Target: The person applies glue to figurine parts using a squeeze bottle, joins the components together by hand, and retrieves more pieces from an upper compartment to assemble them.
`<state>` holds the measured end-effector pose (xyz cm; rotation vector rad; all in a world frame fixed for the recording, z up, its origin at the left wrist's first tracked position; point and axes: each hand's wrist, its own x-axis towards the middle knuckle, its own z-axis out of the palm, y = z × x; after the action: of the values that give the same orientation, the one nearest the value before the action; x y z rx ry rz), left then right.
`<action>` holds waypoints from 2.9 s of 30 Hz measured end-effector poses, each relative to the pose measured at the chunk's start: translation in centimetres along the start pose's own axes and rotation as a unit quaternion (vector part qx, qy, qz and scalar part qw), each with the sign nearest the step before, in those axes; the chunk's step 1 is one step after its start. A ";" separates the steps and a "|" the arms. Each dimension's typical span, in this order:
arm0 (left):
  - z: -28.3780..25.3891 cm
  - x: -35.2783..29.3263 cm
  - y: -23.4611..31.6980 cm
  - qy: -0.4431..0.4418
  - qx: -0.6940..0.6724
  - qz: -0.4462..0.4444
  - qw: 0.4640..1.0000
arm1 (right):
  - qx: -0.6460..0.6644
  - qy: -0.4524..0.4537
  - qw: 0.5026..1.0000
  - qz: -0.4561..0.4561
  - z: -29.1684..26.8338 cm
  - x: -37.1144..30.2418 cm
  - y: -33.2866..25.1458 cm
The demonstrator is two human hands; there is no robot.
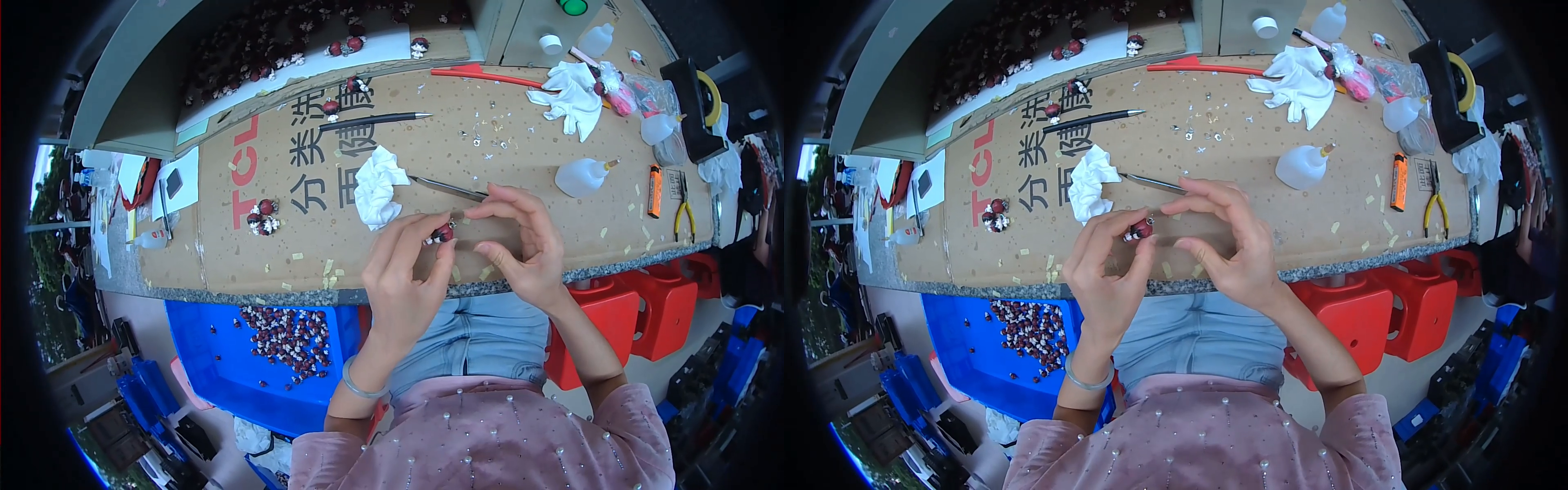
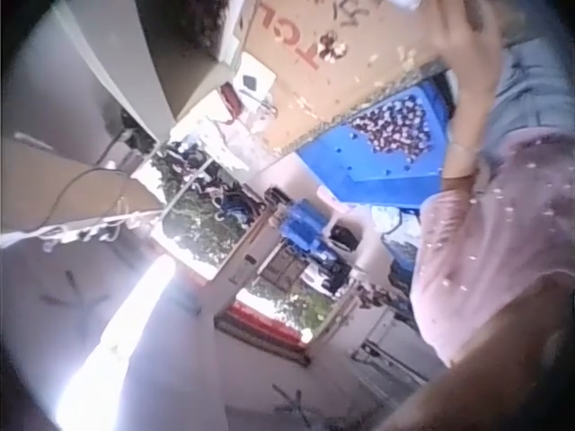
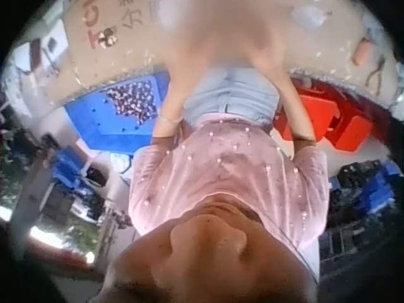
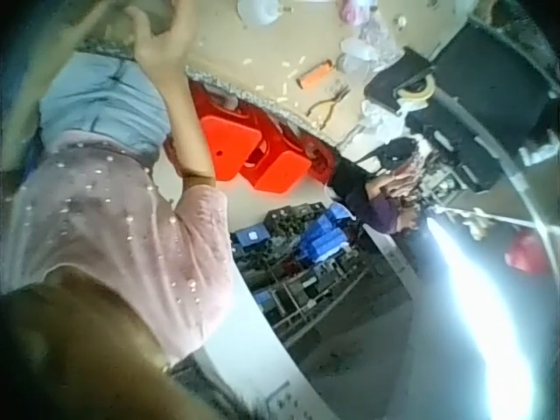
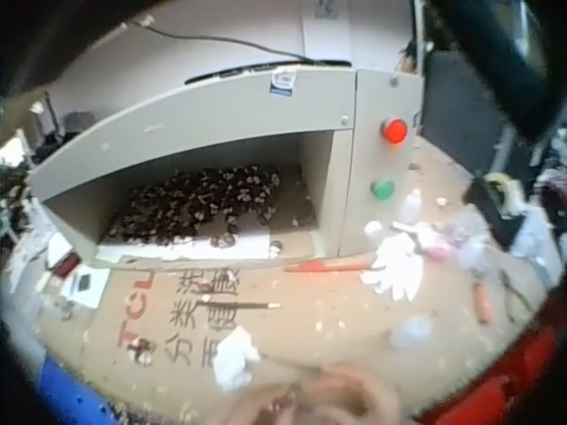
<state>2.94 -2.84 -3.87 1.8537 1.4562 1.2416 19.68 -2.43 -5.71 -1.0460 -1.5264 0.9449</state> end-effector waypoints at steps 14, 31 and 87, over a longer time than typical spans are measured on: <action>-10.0 3.5 -7.1 0.110 0.403 -0.010 0.908 | 0.056 0.021 0.998 0.027 0.2 -0.3 0.1; -1.6 32.6 -14.4 -0.031 0.387 0.164 0.907 | 0.050 0.066 0.997 0.003 -0.3 -0.1 0.2; 1.5 1.4 -0.8 -0.043 -0.392 -0.210 0.895 | 0.147 0.067 0.981 0.105 -2.2 -2.7 -0.3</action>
<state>3.90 -1.04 -4.69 0.9762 0.9972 1.2432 22.09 -4.97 -5.89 -1.0441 -1.1399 1.1814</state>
